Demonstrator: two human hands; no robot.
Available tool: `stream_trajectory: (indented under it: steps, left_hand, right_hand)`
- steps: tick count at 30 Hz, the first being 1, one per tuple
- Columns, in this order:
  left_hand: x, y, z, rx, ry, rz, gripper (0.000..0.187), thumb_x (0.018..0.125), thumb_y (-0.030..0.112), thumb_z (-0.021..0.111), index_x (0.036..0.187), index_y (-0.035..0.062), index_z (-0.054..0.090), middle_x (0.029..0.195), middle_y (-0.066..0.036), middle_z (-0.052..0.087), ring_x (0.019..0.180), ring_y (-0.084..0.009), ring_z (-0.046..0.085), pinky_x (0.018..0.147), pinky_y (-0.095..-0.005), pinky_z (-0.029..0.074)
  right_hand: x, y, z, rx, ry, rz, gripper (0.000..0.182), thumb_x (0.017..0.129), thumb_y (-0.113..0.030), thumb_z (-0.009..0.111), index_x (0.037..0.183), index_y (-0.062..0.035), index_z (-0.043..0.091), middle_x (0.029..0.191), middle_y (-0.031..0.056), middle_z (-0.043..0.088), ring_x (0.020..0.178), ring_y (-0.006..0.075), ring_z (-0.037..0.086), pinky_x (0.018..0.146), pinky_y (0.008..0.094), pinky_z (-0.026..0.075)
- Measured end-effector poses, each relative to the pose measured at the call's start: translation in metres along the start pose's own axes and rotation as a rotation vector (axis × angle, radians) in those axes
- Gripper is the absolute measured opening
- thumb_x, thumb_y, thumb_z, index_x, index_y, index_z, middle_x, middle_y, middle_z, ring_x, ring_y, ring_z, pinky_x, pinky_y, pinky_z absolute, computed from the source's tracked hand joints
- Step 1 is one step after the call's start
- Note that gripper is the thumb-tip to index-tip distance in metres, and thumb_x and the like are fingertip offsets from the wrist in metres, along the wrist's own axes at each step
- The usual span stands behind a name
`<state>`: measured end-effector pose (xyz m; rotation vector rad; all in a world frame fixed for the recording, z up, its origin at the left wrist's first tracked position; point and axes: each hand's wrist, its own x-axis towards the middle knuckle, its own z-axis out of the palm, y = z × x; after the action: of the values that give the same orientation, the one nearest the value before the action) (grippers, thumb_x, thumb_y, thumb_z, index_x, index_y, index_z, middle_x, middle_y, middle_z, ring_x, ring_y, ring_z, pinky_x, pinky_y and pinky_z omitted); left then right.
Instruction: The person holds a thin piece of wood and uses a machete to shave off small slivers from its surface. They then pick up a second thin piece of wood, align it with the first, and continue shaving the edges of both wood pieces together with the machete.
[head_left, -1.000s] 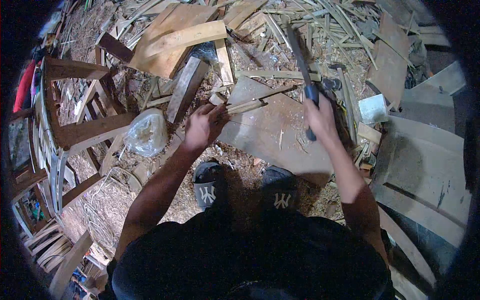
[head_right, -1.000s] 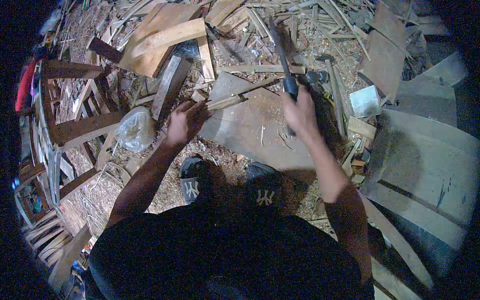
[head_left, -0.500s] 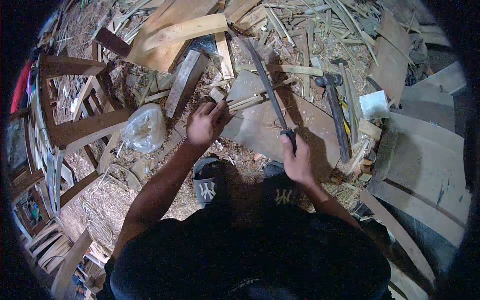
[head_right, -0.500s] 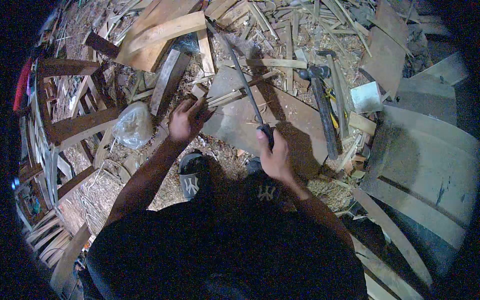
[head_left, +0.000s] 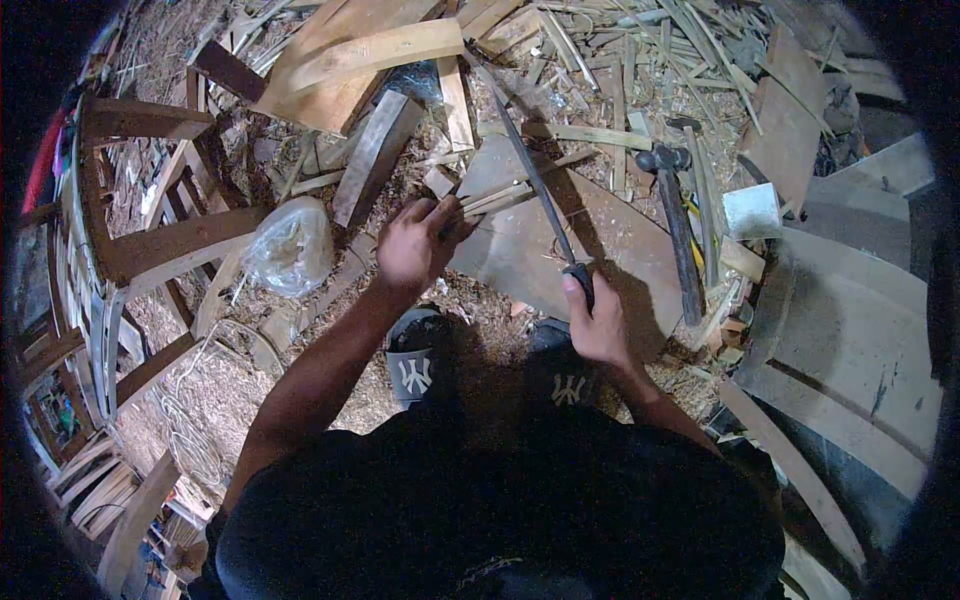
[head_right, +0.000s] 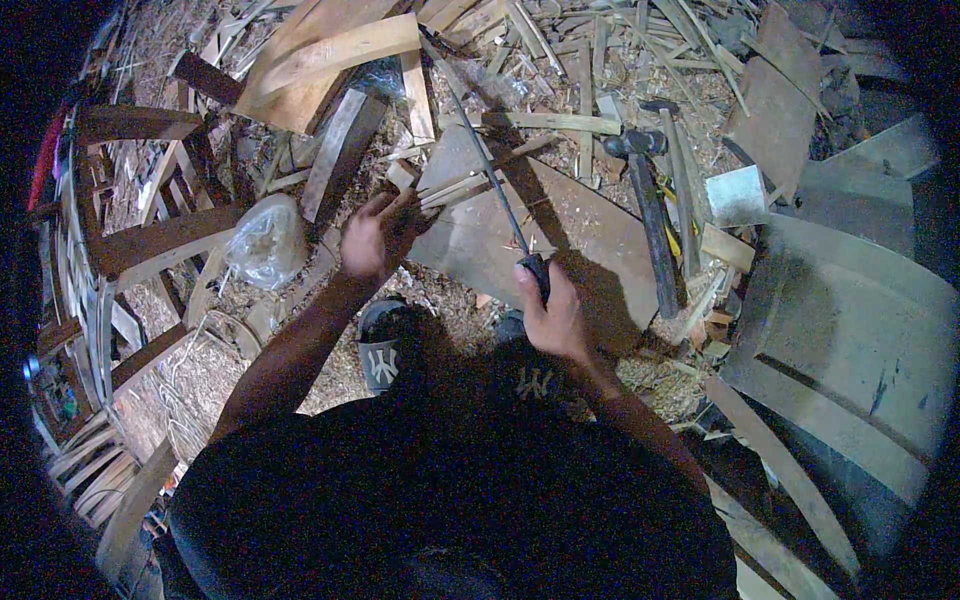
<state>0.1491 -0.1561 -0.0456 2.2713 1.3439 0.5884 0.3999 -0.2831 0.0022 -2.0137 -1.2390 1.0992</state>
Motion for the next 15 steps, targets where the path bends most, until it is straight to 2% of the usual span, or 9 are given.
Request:
stream_trajectory:
  steps: [2,5,8,11,13,15]
  left_hand:
    - [0.000,0.001,0.000,-0.023,-0.027,-0.049,0.026,0.088,0.033,0.071,0.101,0.0112,0.066,0.079,-0.011,0.059,0.074,-0.0319,0.062,0.063,-0.0458,0.052]
    - [0.000,0.000,0.003,0.025,-0.036,-0.018,0.025,0.089,0.033,0.070,0.103,0.0123,0.066,0.081,-0.012,0.060,0.075,-0.0330,0.063,0.062,-0.0464,0.052]
    - [0.001,0.005,-0.005,0.023,-0.067,-0.067,0.027,0.089,0.032,0.069,0.107,0.0121,0.065,0.083,-0.012,0.060,0.076,-0.0335,0.063,0.064,-0.0463,0.052]
    - [0.000,0.002,-0.005,0.057,-0.052,-0.020,0.028,0.089,0.031,0.069,0.110,0.0120,0.065,0.085,-0.012,0.060,0.076,-0.0334,0.064,0.065,-0.0463,0.053]
    - [0.001,-0.006,-0.002,0.082,0.042,0.101,0.031,0.089,0.032,0.070,0.112,0.0121,0.065,0.087,-0.011,0.061,0.076,-0.0334,0.064,0.066,-0.0462,0.053]
    - [0.001,-0.004,-0.001,0.067,-0.006,0.056,0.032,0.089,0.031,0.070,0.114,0.0119,0.065,0.087,-0.011,0.062,0.077,-0.0337,0.064,0.066,-0.0461,0.053]
  right_hand:
    - [0.000,0.001,0.000,-0.004,-0.022,0.038,0.037,0.101,-0.037,0.057,0.101,-0.0003,0.061,0.074,0.0161,0.059,0.068,0.0288,0.060,0.067,0.0409,0.047]
    - [0.000,0.005,-0.002,0.025,-0.028,-0.037,0.037,0.101,-0.037,0.057,0.100,-0.0005,0.062,0.074,0.0161,0.059,0.069,0.0287,0.060,0.067,0.0410,0.047]
    - [-0.003,0.001,-0.004,-0.028,-0.047,0.032,0.036,0.101,-0.036,0.057,0.101,-0.0009,0.062,0.074,0.0160,0.059,0.068,0.0282,0.060,0.067,0.0411,0.047]
    - [-0.002,0.001,-0.002,-0.044,-0.011,0.032,0.035,0.101,-0.035,0.057,0.100,-0.0012,0.063,0.073,0.0160,0.059,0.068,0.0281,0.060,0.066,0.0412,0.047]
    - [0.006,0.004,-0.001,-0.030,-0.017,-0.022,0.033,0.100,-0.034,0.058,0.100,-0.0012,0.063,0.074,0.0167,0.060,0.069,0.0294,0.061,0.065,0.0417,0.047]
    - [0.011,-0.001,-0.004,-0.045,-0.037,0.008,0.032,0.100,-0.033,0.058,0.100,-0.0011,0.064,0.074,0.0172,0.061,0.069,0.0300,0.061,0.065,0.0419,0.047]
